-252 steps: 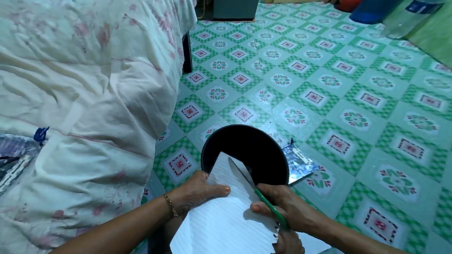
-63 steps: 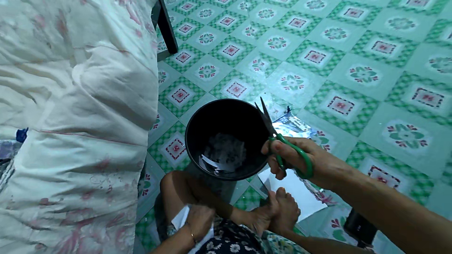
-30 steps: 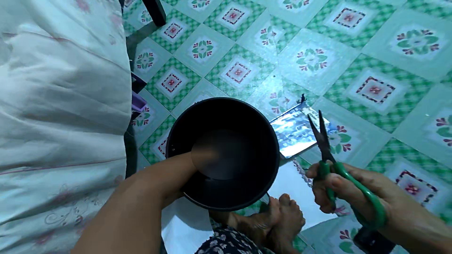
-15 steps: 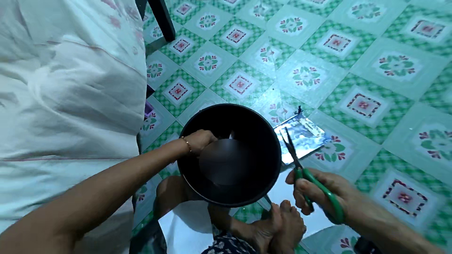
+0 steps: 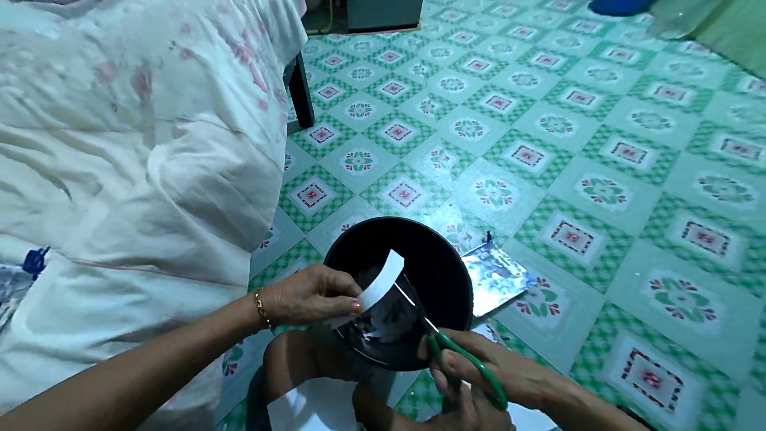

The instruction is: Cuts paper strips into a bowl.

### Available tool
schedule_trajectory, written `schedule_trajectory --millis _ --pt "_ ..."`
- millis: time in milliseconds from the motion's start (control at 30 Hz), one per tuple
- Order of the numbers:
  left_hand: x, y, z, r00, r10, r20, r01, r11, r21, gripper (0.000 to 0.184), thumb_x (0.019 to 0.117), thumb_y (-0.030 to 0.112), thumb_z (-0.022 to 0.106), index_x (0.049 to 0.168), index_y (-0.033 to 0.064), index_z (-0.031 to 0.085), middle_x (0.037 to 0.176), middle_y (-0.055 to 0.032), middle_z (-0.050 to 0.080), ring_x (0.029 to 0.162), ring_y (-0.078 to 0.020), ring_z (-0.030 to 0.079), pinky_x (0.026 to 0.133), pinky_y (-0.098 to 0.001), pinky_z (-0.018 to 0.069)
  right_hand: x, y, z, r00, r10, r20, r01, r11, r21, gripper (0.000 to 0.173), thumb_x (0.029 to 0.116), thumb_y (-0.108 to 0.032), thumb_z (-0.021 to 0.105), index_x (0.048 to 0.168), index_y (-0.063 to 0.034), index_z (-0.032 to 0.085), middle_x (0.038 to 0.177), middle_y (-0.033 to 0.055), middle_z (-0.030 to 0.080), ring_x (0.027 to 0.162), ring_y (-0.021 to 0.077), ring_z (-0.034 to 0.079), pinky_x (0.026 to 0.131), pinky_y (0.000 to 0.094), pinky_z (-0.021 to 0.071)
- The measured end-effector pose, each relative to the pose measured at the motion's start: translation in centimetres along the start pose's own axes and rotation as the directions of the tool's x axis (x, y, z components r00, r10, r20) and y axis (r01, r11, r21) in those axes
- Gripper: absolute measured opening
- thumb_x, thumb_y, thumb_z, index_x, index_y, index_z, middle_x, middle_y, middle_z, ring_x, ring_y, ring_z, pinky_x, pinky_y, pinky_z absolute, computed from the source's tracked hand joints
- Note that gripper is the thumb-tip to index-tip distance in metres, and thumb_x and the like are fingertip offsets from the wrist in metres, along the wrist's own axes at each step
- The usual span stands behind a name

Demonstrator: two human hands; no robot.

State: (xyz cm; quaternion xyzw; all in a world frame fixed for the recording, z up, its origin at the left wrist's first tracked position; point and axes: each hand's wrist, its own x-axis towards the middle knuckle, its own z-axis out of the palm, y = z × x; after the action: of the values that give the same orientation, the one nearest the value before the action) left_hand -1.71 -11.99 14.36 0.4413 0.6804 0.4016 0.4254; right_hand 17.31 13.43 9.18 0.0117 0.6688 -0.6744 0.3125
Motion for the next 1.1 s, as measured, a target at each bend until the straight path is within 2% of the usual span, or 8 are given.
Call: schedule_trajectory --millis 100,200,400,600,700,800,1000,1100 --pt "-0.4 -0.9 0.4 0.999 0.009 0.04 -0.008 0.999 -0.033 0.02 0.099 0.012 0.058 0.095 -0.0036 0.069 0.087 0.0071 0.063 0.079 0.0112 0.054 0.072 -0.0083 0.045 0.7 -0.1 0.3 0.999 -0.018 -0.048 0.019 1.0 0.012 0.06 0.0896 -0.07 0.057 0.109 -0.0135 0.06 0.075 -0.0137 0.063 0.069 0.0004 0.064 0.068 0.0198 0.0545" --pt "-0.6 -1.3 0.4 0.997 -0.05 0.063 0.053 0.997 -0.053 0.019 0.0989 0.012 0.059 0.095 -0.0026 0.069 0.085 0.0079 0.063 0.077 0.011 0.054 0.071 -0.0089 0.0452 1.0 -0.5 0.6 0.993 -0.009 -0.117 0.015 0.998 0.057 0.047 0.0926 -0.06 0.057 0.104 -0.0145 0.06 0.071 -0.0138 0.062 0.065 0.0014 0.064 0.065 0.0205 0.0554" --pt "-1.0 -2.5 0.2 0.988 -0.125 0.092 0.134 0.987 -0.093 0.017 0.0985 0.012 0.059 0.093 0.0005 0.07 0.082 0.0098 0.062 0.073 0.0102 0.054 0.068 -0.0098 0.0455 1.1 -0.6 0.7 0.982 -0.001 -0.187 0.018 0.996 0.088 0.044 0.0916 -0.06 0.059 0.1 -0.0171 0.062 0.068 -0.0146 0.063 0.061 0.0004 0.064 0.06 0.0186 0.0547" --pt "-0.2 -2.1 0.0 0.976 -0.083 0.203 0.092 0.995 -0.037 0.019 0.0992 0.012 0.059 0.092 -0.0029 0.069 0.079 0.0062 0.06 0.07 0.0082 0.051 0.065 -0.0112 0.0422 1.0 -0.6 0.9 0.96 -0.082 -0.266 0.106 0.991 0.076 0.043 0.0898 -0.063 0.064 0.095 -0.0199 0.064 0.064 -0.0162 0.062 0.055 -0.0014 0.061 0.054 0.0166 0.0522" --pt "0.0 -1.6 -0.4 0.974 -0.108 0.197 0.117 0.993 -0.033 0.019 0.0999 0.012 0.058 0.094 -0.003 0.069 0.082 0.0056 0.061 0.072 0.0079 0.052 0.067 -0.0114 0.0435 0.9 -0.6 0.9 0.948 -0.103 -0.3 0.13 0.989 0.072 0.042 0.089 -0.063 0.066 0.092 -0.0211 0.065 0.062 -0.0165 0.061 0.053 -0.0022 0.06 0.051 0.0154 0.0511" --pt "0.1 -1.9 -0.7 0.976 -0.122 0.178 0.131 0.991 -0.037 0.017 0.0997 0.012 0.058 0.094 -0.0002 0.069 0.079 0.0091 0.061 0.07 0.0097 0.053 0.066 -0.0102 0.0439 0.8 -0.4 0.9 0.941 -0.105 -0.323 0.137 0.987 0.078 0.039 0.0888 -0.061 0.067 0.09 -0.0215 0.065 0.06 -0.0164 0.061 0.051 -0.0026 0.059 0.049 0.015 0.0499" --pt "0.5 -1.5 -0.9 0.964 -0.224 0.144 0.228 0.974 -0.01 0.016 0.1014 0.011 0.059 0.094 0.0002 0.069 0.074 0.0093 0.059 0.065 0.0085 0.051 0.062 -0.0111 0.0421 0.7 -0.2 0.9 0.932 -0.069 -0.357 0.122 0.984 0.13 0.03 0.0889 -0.051 0.071 0.085 -0.0221 0.066 0.057 -0.0143 0.06 0.047 -0.0021 0.058 0.045 0.0145 0.0482" --pt "0.6 -1.4 -1.2 0.964 -0.247 0.098 0.249 0.968 -0.01 0.016 0.1021 0.012 0.058 0.096 0.0005 0.068 0.077 0.0089 0.059 0.068 0.0078 0.051 0.064 -0.0121 0.0428 0.4 -0.4 0.8 0.954 -0.021 -0.299 0.068 0.987 0.145 0.036 0.0938 -0.055 0.062 0.095 -0.0192 0.063 0.063 -0.0136 0.064 0.054 0.0008 0.063 0.053 0.018 0.0537"
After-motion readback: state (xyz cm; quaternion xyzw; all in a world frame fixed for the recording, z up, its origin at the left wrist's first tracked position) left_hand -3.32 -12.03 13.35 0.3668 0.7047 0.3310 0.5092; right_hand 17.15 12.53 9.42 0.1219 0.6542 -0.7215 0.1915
